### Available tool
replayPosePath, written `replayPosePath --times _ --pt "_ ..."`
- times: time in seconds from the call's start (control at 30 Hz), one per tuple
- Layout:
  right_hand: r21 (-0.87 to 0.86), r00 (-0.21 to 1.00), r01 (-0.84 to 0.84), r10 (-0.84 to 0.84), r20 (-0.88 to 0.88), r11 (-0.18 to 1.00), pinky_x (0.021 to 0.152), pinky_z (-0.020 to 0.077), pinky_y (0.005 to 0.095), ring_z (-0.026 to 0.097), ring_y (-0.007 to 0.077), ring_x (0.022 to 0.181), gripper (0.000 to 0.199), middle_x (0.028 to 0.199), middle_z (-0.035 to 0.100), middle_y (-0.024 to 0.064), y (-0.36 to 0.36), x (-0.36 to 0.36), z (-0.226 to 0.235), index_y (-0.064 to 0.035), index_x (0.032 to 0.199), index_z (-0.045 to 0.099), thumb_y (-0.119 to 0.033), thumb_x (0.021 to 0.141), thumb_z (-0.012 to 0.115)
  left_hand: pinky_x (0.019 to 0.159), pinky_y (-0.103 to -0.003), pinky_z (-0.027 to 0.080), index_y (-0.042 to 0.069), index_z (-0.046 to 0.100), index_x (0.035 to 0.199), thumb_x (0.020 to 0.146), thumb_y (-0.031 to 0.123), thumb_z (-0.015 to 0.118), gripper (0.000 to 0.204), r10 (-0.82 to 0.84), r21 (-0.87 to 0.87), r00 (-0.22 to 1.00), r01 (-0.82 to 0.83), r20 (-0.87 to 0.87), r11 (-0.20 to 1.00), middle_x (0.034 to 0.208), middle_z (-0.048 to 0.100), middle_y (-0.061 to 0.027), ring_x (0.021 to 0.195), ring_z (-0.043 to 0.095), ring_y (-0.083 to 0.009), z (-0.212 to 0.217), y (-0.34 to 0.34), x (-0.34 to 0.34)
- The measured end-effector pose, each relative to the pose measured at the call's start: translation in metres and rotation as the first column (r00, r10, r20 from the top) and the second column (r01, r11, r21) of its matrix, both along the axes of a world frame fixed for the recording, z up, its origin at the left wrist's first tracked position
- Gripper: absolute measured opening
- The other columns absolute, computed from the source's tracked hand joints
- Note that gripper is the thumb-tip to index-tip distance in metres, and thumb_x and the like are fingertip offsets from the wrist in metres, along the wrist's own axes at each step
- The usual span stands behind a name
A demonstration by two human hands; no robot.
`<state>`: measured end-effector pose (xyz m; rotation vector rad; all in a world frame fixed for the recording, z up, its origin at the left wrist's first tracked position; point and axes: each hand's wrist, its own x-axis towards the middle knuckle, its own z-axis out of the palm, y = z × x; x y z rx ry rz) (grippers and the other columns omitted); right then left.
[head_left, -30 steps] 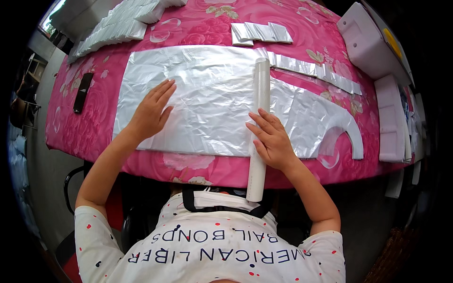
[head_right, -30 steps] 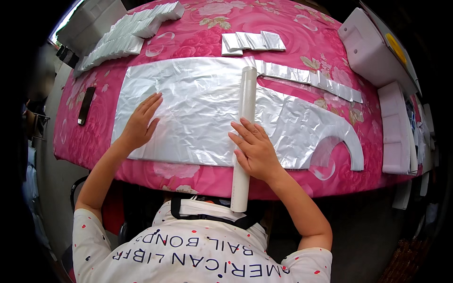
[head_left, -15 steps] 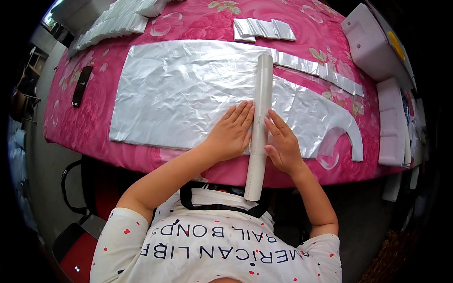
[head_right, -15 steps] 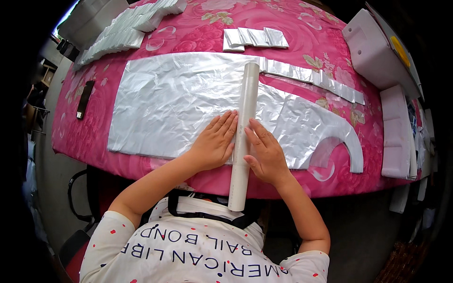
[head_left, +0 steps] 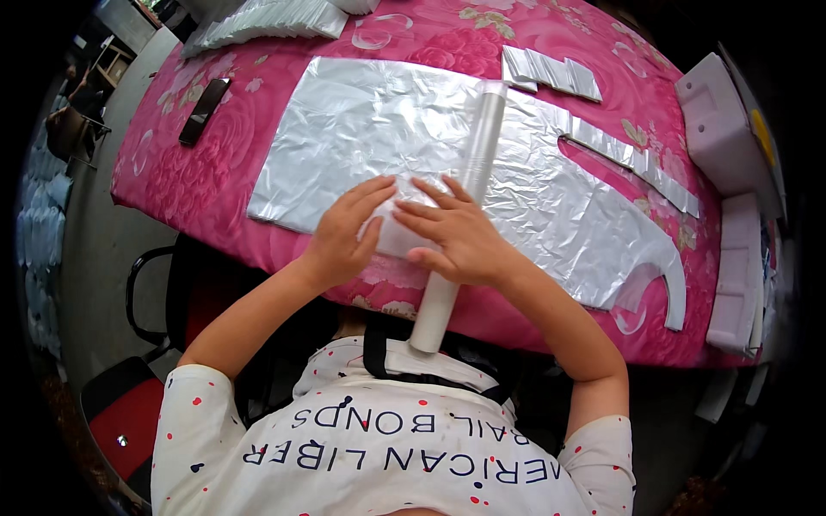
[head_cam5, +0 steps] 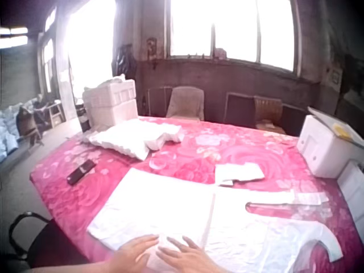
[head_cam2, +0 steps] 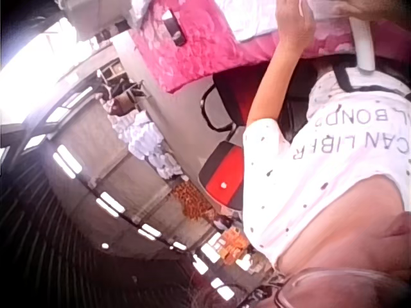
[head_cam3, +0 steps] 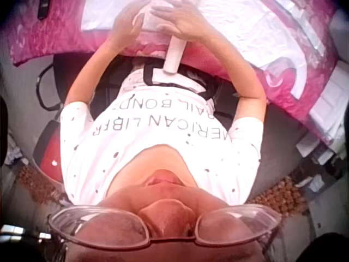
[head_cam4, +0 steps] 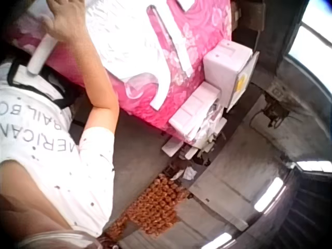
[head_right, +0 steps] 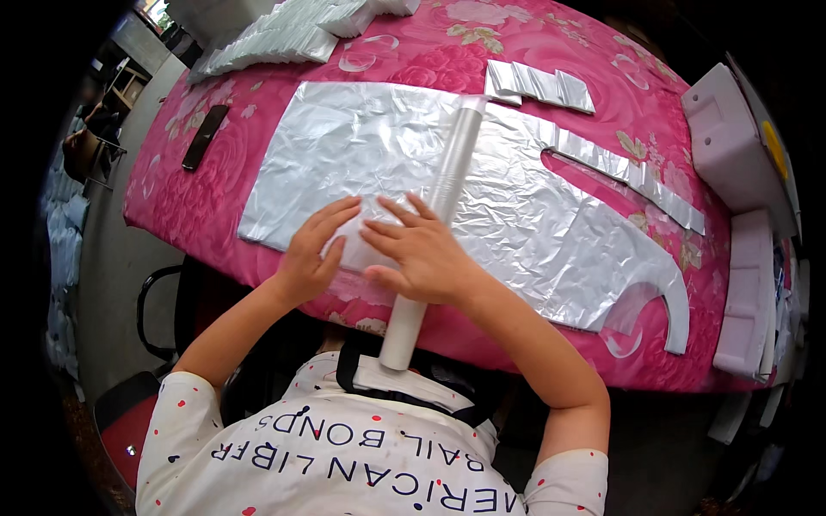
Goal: The person repeatedly unrolls a sheet of clear plastic wrap from a roll, places it over a silver template on a pink floral tablecloth, and folds the plastic into small rectangular packets. The person handles the plastic roll and the folded packets throughout the clip.
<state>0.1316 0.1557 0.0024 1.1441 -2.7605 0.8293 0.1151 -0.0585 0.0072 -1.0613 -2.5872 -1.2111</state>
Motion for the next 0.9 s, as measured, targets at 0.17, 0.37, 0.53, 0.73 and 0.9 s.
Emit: replayPosePath --times 0.17,0.37,0.53,0.73,0.9 --pt "-0.307 0.830 -0.333 0.432 0.353 0.892 0.092 0.0401 0.0410 0.054 0.0323 0.104 0.050 0.109 0.061 0.0159 -0.074 -0.013 0.041 -0.0027 0.112 0.059 -0.044 0.088 0.047 0.099 -0.035 0.036 -0.002 0.051 0.120 0.088 0.006 0.042 0.034 0.265 0.114 0.932 -0.299 0.246 0.947 0.124 0.053 -0.0167 0.117 0.049 -0.0283 0.005 -0.087 0.010" --pt "-0.332 0.999 -0.030 0.032 0.002 0.943 0.092 0.0408 0.0405 0.053 0.0296 0.108 0.033 0.112 0.060 0.0127 -0.047 -0.059 0.019 -0.0046 0.112 0.060 -0.026 0.087 0.056 0.101 -0.035 0.033 -0.003 0.050 0.122 0.089 0.011 0.044 0.036 0.326 0.059 0.888 -0.362 0.323 0.930 0.126 0.051 -0.0177 0.119 0.047 -0.0296 -0.001 -0.123 0.040" --pt "0.010 0.978 -0.051 0.052 -0.202 0.999 0.106 0.0266 0.0434 0.033 0.0285 0.130 0.043 0.134 0.045 0.0108 -0.066 -0.090 -0.012 -0.0070 0.124 0.052 -0.034 0.090 0.048 0.102 -0.036 0.033 -0.003 0.047 0.123 0.088 0.013 0.047 0.039 0.312 0.031 0.870 -0.349 0.381 0.936 0.129 0.048 -0.0198 0.120 0.045 -0.0323 0.004 -0.120 0.047" --pt "0.033 0.992 -0.001 0.005 -0.129 0.999 0.110 0.0143 0.0455 0.028 0.0293 0.133 0.046 0.133 0.046 0.0120 -0.146 -0.122 -0.023 -0.0049 0.123 0.053 -0.035 0.088 0.048 0.091 -0.040 0.040 -0.007 0.029 0.132 0.077 0.023 0.065 0.072 0.427 -0.252 0.877 -0.372 0.220 0.893 0.113 0.046 -0.0220 0.103 0.049 -0.0370 0.006 -0.110 0.048" --pt "-0.228 0.934 0.310 -0.340 -0.107 0.923 0.110 0.0129 0.0463 0.020 0.0348 0.135 0.049 0.138 0.035 0.0195 -0.196 -0.120 -0.037 -0.0014 0.129 0.045 -0.024 0.086 0.050 0.086 -0.039 0.043 -0.007 0.027 0.134 0.070 0.021 0.074 0.084 0.544 -0.392 0.831 -0.466 0.112 0.793 0.108 0.049 -0.0226 0.099 0.052 -0.0377 -0.008 -0.106 0.040"
